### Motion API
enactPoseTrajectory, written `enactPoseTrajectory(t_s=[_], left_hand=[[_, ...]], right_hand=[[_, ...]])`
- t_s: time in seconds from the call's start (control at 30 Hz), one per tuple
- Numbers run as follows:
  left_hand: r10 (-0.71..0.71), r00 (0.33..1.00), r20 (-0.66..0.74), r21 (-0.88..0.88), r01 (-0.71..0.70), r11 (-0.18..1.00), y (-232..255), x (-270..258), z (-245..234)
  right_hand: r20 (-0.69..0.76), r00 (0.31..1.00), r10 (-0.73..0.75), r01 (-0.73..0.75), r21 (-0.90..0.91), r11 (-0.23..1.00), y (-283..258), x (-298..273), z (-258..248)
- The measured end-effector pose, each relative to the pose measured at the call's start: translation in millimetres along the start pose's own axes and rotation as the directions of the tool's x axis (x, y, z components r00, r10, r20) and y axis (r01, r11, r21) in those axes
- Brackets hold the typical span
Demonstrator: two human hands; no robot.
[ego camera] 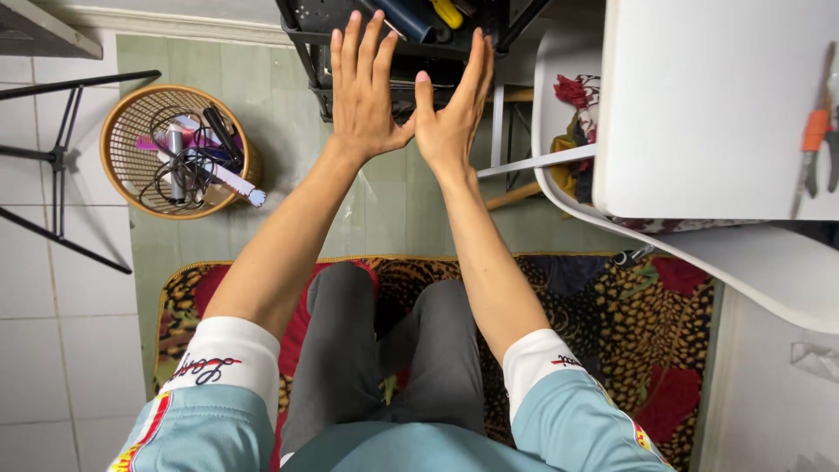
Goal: The person sits on the floor and organizes various items from a white table into a black rolling cart. They place books, small containers, and tools into the cart's shelves one by one.
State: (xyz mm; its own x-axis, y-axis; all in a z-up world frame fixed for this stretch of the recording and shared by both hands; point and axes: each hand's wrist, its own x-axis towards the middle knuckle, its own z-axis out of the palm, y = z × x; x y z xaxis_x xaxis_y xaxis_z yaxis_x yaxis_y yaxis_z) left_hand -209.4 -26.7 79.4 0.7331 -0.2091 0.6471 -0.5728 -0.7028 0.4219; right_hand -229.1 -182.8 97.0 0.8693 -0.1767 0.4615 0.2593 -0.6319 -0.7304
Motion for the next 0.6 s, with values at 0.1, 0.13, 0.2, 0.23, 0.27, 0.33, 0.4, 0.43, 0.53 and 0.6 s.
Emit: enactPoseTrajectory(t_s=[0.1, 0.13, 0.2, 0.23, 0.27, 0.33, 0.4, 0.43, 0.53, 0.6], left_hand=[[-0.113, 0.985, 0.127, 0.013, 0.113, 0.994, 39.3, 16.3, -43.2], [-0.166, 0.971, 0.175, 0.008, 0.167, 0.986, 54.1, 21.1, -60.2], [-0.241, 0.937, 0.252, 0.003, 0.248, 0.969, 81.7, 33.4, -96.0], [-0.266, 0.923, 0.278, 0.002, 0.276, 0.961, 95.6, 38.8, -112.7], [-0.289, 0.907, 0.305, 0.002, 0.303, 0.953, 109.8, 43.1, -128.8], [-0.331, 0.887, 0.322, 0.039, 0.337, 0.941, 136.9, 53.4, -155.9], [-0.371, 0.865, 0.338, 0.081, 0.366, 0.927, 161.5, 58.5, -176.5], [-0.386, 0.856, 0.345, 0.101, 0.375, 0.921, 174.1, 61.7, -186.6], [-0.441, 0.807, 0.393, 0.112, 0.433, 0.894, 208.6, 79.2, -205.6], [-0.455, 0.782, 0.426, 0.101, 0.458, 0.883, 230.8, 89.3, -216.3]], right_hand=[[0.063, 0.993, 0.096, -0.098, 0.021, 0.995, -46.7, -10.0, -28.7], [0.082, 0.989, 0.122, -0.125, 0.031, 0.992, -64.2, -12.3, -39.2], [0.111, 0.981, 0.159, -0.162, 0.017, 0.987, -101.1, -14.8, -60.4], [0.126, 0.977, 0.175, -0.177, 0.010, 0.984, -118.4, -16.1, -72.5], [0.138, 0.971, 0.196, -0.197, -0.001, 0.980, -135.9, -18.2, -85.2], [0.158, 0.962, 0.222, -0.222, -0.014, 0.975, -169.7, -15.8, -107.7], [0.156, 0.957, 0.243, -0.246, -0.004, 0.969, -195.7, -13.1, -131.1], [0.152, 0.956, 0.253, -0.255, -0.001, 0.967, -209.0, -11.5, -142.8], [0.160, 0.942, 0.295, -0.294, -0.032, 0.955, -237.7, -5.4, -177.8], [0.154, 0.932, 0.329, -0.326, -0.047, 0.944, -249.8, 0.4, -201.3]])
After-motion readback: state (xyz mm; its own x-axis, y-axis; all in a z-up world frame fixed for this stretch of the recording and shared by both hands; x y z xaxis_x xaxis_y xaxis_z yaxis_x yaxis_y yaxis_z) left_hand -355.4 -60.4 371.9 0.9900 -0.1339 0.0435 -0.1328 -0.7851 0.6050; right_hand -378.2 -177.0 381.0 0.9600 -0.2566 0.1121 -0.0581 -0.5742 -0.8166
